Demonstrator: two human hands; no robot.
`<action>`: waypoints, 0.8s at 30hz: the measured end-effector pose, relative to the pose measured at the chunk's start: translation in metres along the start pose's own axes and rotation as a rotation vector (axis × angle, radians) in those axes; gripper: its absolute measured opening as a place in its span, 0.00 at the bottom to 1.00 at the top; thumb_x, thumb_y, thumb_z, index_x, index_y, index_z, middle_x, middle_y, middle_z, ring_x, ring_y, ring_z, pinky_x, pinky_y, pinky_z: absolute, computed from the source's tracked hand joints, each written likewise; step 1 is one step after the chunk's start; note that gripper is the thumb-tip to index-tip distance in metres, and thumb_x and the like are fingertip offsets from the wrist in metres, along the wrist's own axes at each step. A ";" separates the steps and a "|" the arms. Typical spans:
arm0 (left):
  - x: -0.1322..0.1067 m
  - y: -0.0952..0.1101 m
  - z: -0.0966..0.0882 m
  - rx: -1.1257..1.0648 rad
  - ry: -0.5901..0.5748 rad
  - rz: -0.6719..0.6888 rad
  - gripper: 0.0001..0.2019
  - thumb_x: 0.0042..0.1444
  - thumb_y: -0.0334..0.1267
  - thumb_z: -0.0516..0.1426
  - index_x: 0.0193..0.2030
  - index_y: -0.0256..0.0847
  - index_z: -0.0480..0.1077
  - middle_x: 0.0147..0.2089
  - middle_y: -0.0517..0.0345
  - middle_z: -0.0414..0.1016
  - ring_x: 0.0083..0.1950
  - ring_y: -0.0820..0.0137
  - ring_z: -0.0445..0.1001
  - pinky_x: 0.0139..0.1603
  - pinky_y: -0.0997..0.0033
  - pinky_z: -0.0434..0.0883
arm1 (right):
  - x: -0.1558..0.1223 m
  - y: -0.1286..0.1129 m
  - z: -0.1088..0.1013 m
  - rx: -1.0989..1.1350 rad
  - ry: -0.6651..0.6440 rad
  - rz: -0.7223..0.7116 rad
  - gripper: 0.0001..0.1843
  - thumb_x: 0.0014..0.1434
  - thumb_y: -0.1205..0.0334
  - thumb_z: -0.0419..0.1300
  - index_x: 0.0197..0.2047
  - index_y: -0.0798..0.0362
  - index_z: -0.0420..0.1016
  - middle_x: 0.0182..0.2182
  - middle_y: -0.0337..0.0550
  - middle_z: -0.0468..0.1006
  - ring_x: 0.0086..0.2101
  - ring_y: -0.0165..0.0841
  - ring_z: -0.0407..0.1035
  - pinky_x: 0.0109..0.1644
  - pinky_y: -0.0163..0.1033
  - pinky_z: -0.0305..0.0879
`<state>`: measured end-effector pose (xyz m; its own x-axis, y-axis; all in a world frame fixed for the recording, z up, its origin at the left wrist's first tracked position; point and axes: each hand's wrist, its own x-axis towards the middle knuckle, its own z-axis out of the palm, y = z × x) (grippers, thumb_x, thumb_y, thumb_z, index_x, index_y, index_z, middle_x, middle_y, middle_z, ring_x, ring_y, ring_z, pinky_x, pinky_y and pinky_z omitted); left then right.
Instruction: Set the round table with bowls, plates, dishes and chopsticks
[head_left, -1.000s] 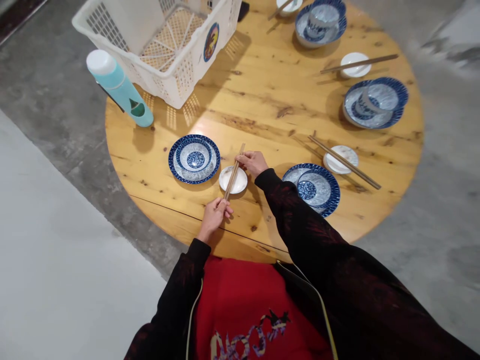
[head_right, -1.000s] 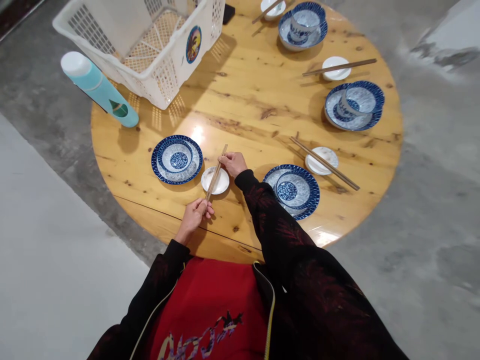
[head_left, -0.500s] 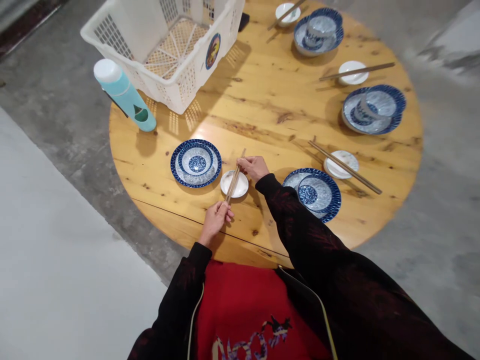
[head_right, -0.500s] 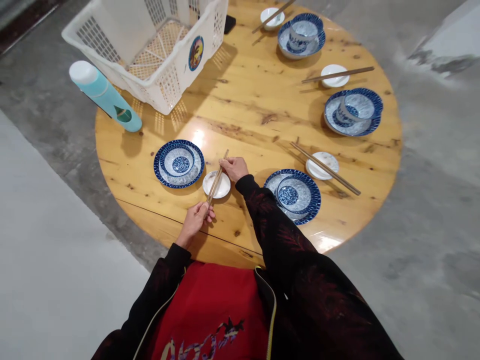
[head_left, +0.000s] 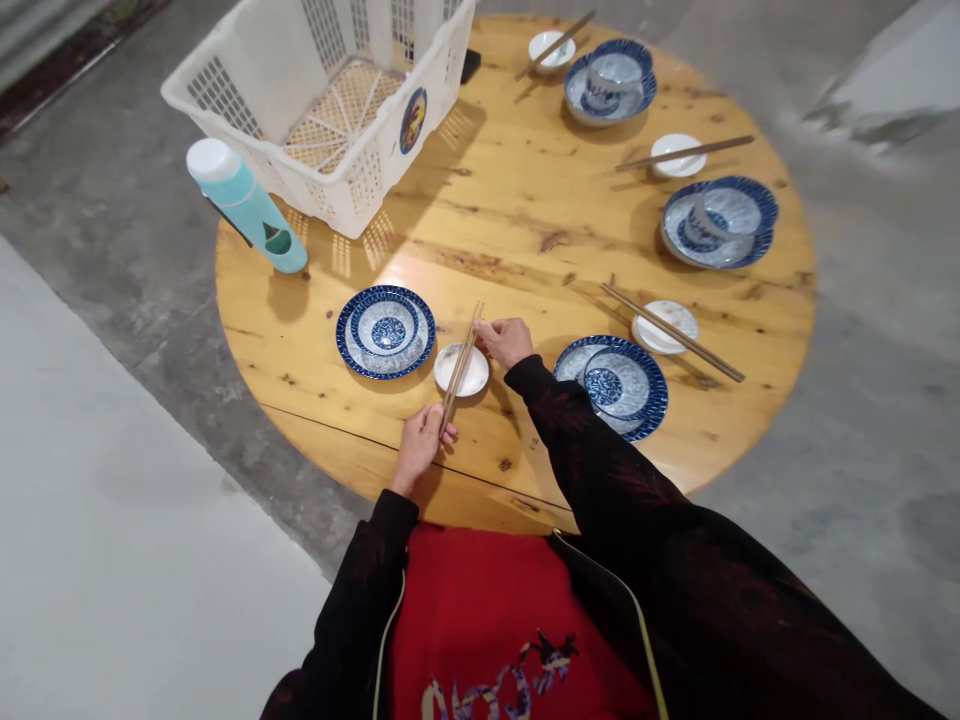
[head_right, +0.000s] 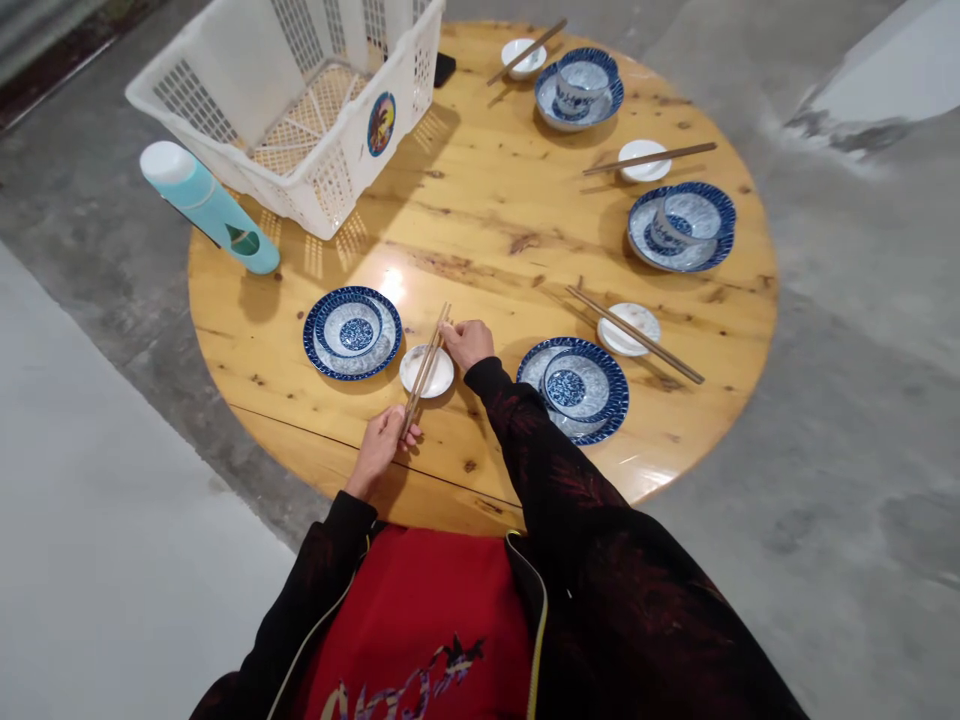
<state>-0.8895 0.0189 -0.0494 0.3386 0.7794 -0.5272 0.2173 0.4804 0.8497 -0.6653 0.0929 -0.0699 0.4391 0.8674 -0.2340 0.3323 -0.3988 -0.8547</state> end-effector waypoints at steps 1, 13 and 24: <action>-0.001 0.000 -0.002 0.025 0.015 0.009 0.21 0.64 0.56 0.52 0.33 0.37 0.69 0.29 0.54 0.77 0.25 0.74 0.72 0.25 0.76 0.66 | -0.006 -0.003 -0.003 -0.041 0.047 -0.005 0.21 0.59 0.48 0.61 0.19 0.50 0.67 0.14 0.39 0.66 0.24 0.34 0.64 0.29 0.37 0.60; -0.060 -0.023 -0.046 0.339 0.282 0.082 0.17 0.66 0.52 0.49 0.39 0.42 0.71 0.35 0.55 0.78 0.33 0.68 0.77 0.38 0.69 0.73 | -0.163 0.010 -0.029 0.082 -0.063 -0.053 0.17 0.60 0.48 0.54 0.27 0.49 0.73 0.23 0.41 0.75 0.26 0.36 0.69 0.34 0.39 0.64; -0.119 -0.042 -0.013 0.285 0.426 0.015 0.23 0.61 0.61 0.51 0.39 0.44 0.73 0.33 0.56 0.78 0.33 0.65 0.77 0.39 0.65 0.76 | -0.221 0.045 -0.015 0.218 -0.364 0.005 0.14 0.58 0.52 0.53 0.28 0.50 0.73 0.22 0.40 0.74 0.24 0.33 0.69 0.30 0.36 0.63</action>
<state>-0.9512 -0.0887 -0.0228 -0.0463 0.9088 -0.4148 0.4760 0.3851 0.7907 -0.7350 -0.1218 -0.0498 0.1037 0.9296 -0.3538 0.1290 -0.3653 -0.9219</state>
